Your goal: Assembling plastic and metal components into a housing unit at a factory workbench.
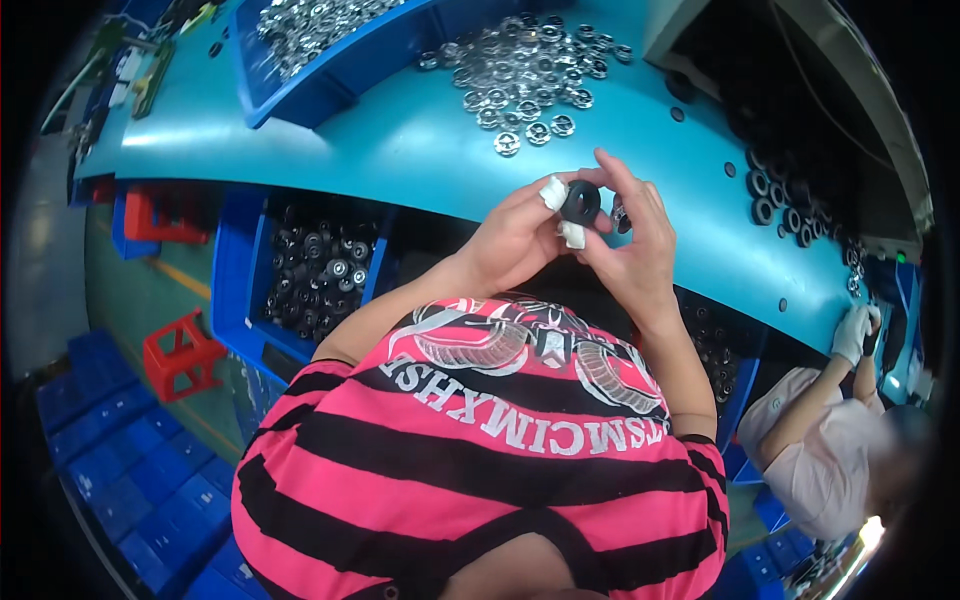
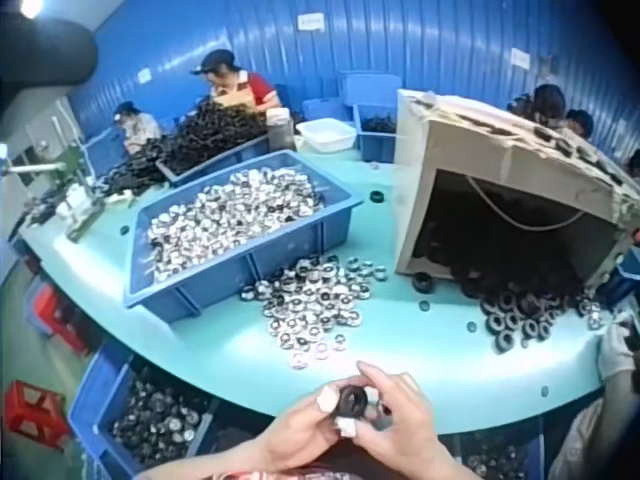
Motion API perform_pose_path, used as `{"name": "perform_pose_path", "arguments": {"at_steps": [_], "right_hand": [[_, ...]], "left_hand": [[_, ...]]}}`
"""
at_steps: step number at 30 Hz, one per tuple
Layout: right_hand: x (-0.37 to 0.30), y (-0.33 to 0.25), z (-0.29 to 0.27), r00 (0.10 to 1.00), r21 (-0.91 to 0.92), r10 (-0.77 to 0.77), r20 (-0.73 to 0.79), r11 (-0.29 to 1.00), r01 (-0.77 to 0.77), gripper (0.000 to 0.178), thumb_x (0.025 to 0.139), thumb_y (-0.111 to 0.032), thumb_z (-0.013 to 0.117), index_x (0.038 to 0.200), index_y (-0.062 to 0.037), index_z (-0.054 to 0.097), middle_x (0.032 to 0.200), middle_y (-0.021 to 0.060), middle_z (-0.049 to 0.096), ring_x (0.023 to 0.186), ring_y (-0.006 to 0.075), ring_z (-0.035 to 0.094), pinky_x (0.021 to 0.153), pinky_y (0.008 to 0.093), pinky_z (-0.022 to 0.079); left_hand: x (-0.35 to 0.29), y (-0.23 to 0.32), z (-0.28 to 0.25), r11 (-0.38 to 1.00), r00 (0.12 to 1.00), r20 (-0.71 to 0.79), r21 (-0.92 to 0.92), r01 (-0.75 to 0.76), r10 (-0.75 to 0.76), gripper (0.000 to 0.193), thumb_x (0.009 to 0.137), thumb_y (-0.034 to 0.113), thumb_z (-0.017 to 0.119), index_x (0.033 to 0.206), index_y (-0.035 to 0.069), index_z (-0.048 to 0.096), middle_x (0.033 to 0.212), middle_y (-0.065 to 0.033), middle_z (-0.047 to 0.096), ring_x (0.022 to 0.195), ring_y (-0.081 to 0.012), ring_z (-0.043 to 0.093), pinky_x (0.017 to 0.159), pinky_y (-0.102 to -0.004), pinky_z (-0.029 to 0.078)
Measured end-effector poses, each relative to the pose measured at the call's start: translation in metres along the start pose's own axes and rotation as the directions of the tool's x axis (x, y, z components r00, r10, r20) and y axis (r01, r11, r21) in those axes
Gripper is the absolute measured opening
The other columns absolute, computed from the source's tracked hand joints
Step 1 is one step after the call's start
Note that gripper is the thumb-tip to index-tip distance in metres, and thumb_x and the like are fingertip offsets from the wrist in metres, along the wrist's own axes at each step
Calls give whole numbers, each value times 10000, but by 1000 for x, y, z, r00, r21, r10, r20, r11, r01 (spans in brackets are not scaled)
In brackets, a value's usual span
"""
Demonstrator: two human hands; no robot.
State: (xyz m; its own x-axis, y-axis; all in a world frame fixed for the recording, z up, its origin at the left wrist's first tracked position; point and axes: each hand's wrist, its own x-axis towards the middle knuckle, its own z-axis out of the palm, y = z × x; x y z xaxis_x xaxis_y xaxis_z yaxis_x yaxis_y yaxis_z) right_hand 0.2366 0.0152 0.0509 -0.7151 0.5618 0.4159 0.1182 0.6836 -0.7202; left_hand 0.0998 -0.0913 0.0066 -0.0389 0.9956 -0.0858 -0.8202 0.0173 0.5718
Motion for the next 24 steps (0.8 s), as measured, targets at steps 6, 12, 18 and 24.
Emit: {"name": "perform_pose_path", "arguments": {"at_steps": [6, 12, 18, 24], "right_hand": [[-6, 26, -7, 889, 684, 417, 187, 595, -423, 650, 865, 23, 653, 1496, -11, 500, 1340, 111, 588, 992, 116, 532, 854, 275, 482], [-20, 29, -18, 818, 774, 515, 255, 399, -492, 559, 931, 42, 545, 1487, 23, 493, 1249, 129, 654, 939, 107, 576, 822, 264, 496], [-28, 32, -13, 812, 683, 541, 219, 509, -524, 519, 945, 36, 522, 1464, 33, 526, 1319, 153, 653, 992, 117, 612, 852, 264, 507], [-25, 30, -9, 824, 764, 504, 260, 414, -495, 498, 984, 13, 462, 1479, 19, 525, 1322, 151, 659, 1058, 133, 626, 909, 285, 517]], "left_hand": [[-3, 3, -12, 960, 999, -15, -277, 37, -43, 543, 1136, 421, 308, 1421, 0, 499, 1090, -161, 664, 879, -212, 655, 798, -364, 551], [1, 9, -19, 971, 999, 8, -238, 37, -36, 535, 1139, 409, 283, 1414, 6, 502, 1084, -157, 666, 860, -198, 649, 786, -348, 552], [2, 9, -19, 972, 999, 28, -231, 50, -45, 536, 1139, 414, 281, 1415, 11, 500, 1078, -150, 666, 854, -183, 641, 784, -336, 552], [1, 8, -20, 979, 999, 15, -195, 52, -50, 554, 1137, 439, 290, 1419, 11, 500, 1076, -151, 664, 858, -176, 642, 777, -331, 553]]}}
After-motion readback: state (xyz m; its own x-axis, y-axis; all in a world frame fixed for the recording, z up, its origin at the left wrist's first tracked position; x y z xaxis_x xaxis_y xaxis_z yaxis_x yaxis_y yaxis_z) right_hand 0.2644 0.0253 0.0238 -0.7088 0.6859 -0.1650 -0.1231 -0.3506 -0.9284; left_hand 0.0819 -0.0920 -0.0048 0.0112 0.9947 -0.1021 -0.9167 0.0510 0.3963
